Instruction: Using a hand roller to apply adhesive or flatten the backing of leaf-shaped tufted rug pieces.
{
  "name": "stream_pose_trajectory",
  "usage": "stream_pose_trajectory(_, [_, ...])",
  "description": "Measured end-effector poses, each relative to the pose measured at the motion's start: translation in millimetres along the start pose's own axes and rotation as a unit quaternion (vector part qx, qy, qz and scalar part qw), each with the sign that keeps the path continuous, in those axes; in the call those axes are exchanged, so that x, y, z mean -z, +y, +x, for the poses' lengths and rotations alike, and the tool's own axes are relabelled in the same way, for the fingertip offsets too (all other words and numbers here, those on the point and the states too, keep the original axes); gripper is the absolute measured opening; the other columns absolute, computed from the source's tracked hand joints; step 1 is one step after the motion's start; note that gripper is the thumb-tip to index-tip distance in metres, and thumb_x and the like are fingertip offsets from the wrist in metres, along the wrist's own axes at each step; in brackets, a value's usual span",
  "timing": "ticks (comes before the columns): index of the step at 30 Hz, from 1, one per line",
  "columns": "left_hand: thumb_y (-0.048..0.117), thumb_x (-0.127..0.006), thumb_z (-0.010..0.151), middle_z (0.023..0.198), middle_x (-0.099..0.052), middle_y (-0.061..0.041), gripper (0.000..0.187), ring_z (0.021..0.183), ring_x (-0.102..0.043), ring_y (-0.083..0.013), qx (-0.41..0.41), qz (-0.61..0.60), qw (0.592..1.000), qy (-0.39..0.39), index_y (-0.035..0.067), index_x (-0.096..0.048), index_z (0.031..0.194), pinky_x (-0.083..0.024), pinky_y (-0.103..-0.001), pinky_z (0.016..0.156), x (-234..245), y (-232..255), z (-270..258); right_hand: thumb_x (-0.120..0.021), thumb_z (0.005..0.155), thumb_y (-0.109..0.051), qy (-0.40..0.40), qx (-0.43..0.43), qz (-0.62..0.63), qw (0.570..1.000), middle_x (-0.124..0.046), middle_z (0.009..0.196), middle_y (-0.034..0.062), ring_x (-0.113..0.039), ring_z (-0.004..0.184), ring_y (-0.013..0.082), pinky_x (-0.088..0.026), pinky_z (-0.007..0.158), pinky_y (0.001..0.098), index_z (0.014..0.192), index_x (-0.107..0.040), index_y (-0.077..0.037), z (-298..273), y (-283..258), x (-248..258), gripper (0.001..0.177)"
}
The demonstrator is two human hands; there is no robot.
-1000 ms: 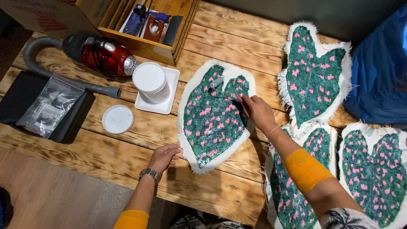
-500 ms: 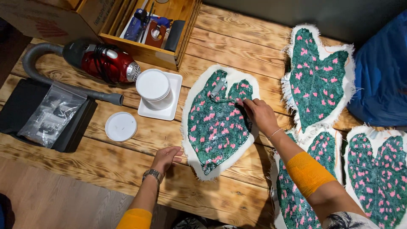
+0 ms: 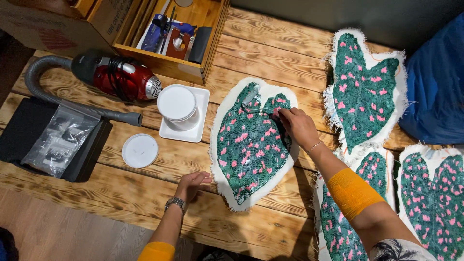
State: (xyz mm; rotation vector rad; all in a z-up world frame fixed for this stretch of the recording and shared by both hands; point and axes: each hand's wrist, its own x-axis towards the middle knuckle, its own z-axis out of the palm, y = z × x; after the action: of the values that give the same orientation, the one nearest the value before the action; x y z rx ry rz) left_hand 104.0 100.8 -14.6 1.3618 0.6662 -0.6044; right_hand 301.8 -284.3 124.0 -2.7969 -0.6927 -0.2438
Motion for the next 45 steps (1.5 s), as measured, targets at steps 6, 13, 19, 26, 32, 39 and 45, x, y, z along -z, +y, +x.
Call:
stream_pose_trajectory(6, [0.044,-0.066,0.09,0.104,-0.08,-0.01,0.043,0.072,-0.073,-0.0184,0.024,-0.017,1.0,0.005,0.008,-0.076,0.112,-0.053,-0.032,0.061,-2,9,-10,-0.063,0.098,-0.022,0.015,0.005,0.029,0.999,-0.065,0.097,0.0121,-0.064,0.092,0.035,-0.052,0.08,0.0461,0.124,-0.065,-0.013,6,0,-6,0.028])
stream_pose_trajectory(13, [0.044,-0.066,0.091,0.105,-0.079,-0.011,0.044,0.07,-0.07,-0.0184,0.044,-0.042,0.998,-0.002,0.006,-0.074,0.112,-0.052,-0.033,0.06,1,1,-1,-0.063,0.097,-0.021,0.019,0.007,0.032,0.999,-0.064,0.093,0.0133,-0.063,0.088,0.0357,-0.051,0.077,0.0464,0.126,-0.066,-0.013,13,-16,3,0.031])
stream_pose_trajectory(19, [0.045,-0.065,0.091,0.104,-0.079,-0.01,0.045,0.069,-0.071,-0.0171,0.028,-0.028,0.999,-0.02,0.007,-0.074,0.113,-0.053,-0.032,0.06,0,2,-2,-0.063,0.101,-0.026,0.009,0.0,0.022,1.0,-0.064,0.091,0.0124,-0.064,0.088,0.0352,-0.051,0.076,0.0467,0.123,-0.067,-0.014,16,-21,3,0.025])
stream_pose_trajectory(26, [0.043,-0.064,0.093,0.103,-0.08,-0.01,0.043,0.07,-0.072,-0.0161,0.016,-0.006,1.0,-0.005,0.007,-0.075,0.113,-0.054,-0.031,0.06,-1,7,-9,-0.062,0.098,-0.025,0.005,0.014,0.041,0.999,-0.064,0.092,0.012,-0.064,0.088,0.0347,-0.052,0.075,0.046,0.124,-0.068,-0.013,5,-27,9,0.029])
stream_pose_trajectory(32, [0.04,-0.064,0.094,0.104,-0.08,-0.01,0.041,0.07,-0.072,-0.0154,0.011,-0.014,1.0,-0.01,0.007,-0.076,0.114,-0.054,-0.03,0.06,-5,13,-17,-0.063,0.099,-0.028,-0.022,0.035,0.005,0.999,-0.067,0.095,0.0081,-0.064,0.088,0.0314,-0.05,0.074,0.0435,0.123,-0.07,-0.016,-3,-27,13,0.028])
stream_pose_trajectory(39, [0.04,-0.066,0.094,0.103,-0.08,-0.012,0.043,0.07,-0.073,-0.0166,-0.003,-0.018,1.0,-0.007,0.004,-0.076,0.116,-0.056,-0.031,0.061,-4,8,-17,-0.064,0.096,-0.029,-0.023,0.048,-0.076,0.996,-0.071,0.1,0.0004,-0.063,0.096,0.0221,-0.04,0.084,0.0392,0.123,-0.071,-0.023,18,-4,28,0.028])
stream_pose_trajectory(45, [0.039,-0.064,0.094,0.101,-0.08,-0.011,0.042,0.069,-0.071,-0.016,-0.005,-0.012,1.0,0.0,0.005,-0.076,0.115,-0.057,-0.031,0.061,-5,6,-15,-0.066,0.094,-0.027,-0.047,0.119,-0.085,0.988,-0.075,0.104,-0.0065,-0.064,0.102,0.0192,-0.037,0.09,0.0392,0.111,-0.073,-0.027,62,18,42,0.019])
